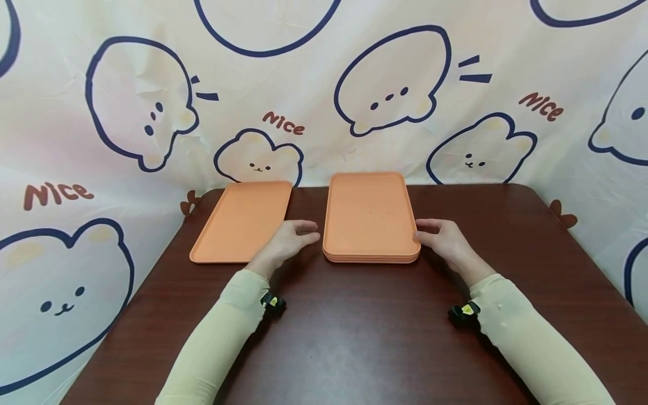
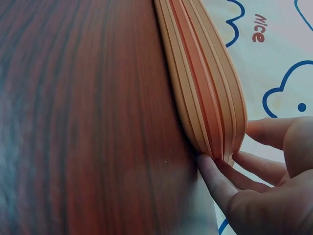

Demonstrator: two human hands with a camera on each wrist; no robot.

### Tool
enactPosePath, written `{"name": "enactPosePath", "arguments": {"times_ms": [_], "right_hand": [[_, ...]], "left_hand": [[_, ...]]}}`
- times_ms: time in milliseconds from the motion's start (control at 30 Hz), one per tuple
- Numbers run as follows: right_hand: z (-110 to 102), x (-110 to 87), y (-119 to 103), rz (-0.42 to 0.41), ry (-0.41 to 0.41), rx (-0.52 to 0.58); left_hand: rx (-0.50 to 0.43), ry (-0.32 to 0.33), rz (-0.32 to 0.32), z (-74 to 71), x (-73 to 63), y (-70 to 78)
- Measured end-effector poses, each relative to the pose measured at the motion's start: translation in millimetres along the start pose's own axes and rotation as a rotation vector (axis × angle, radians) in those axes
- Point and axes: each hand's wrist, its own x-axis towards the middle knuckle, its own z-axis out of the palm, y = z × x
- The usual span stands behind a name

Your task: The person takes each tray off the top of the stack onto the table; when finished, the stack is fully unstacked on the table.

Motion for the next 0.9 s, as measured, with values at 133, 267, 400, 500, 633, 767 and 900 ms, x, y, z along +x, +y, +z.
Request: {"name": "enactPosePath", "arguments": {"times_ms": [133,267,400,500,633,767,900], "right_hand": [[2.5,2.2,0.9,0.018,0.026,-0.001],[4.6,3.1,0.4,0.017,0.049,0.006],[7.3,4.2,-1.8,0.001,0.047,0.002],[13.3,6.6,-5.2,-0.005,0.034,0.002],[24.7,10.5,-10.8,-0.006,0.02,0.027],[37.9,13.8,-16.6,-0.007,0.007,0.042],[53.5,17.3,-24.5,-0.004,-0.006,0.051]], "left_hand": [[-0.008,-0.019,0.022,10.8,4.3,5.5],[0.002,-0.023,0.025,14.7,7.2,9.1],[0.021,-0.014,0.005,12.7,6.4,10.5],[0.027,-0.004,-0.008,7.5,3.8,8.9],[0.041,0.008,-0.021,-2.9,0.8,4.1],[0.055,0.015,-0.052,-15.4,-4.3,-1.0],[0.07,0.03,-0.08,-28.0,-9.7,-7.0]]}}
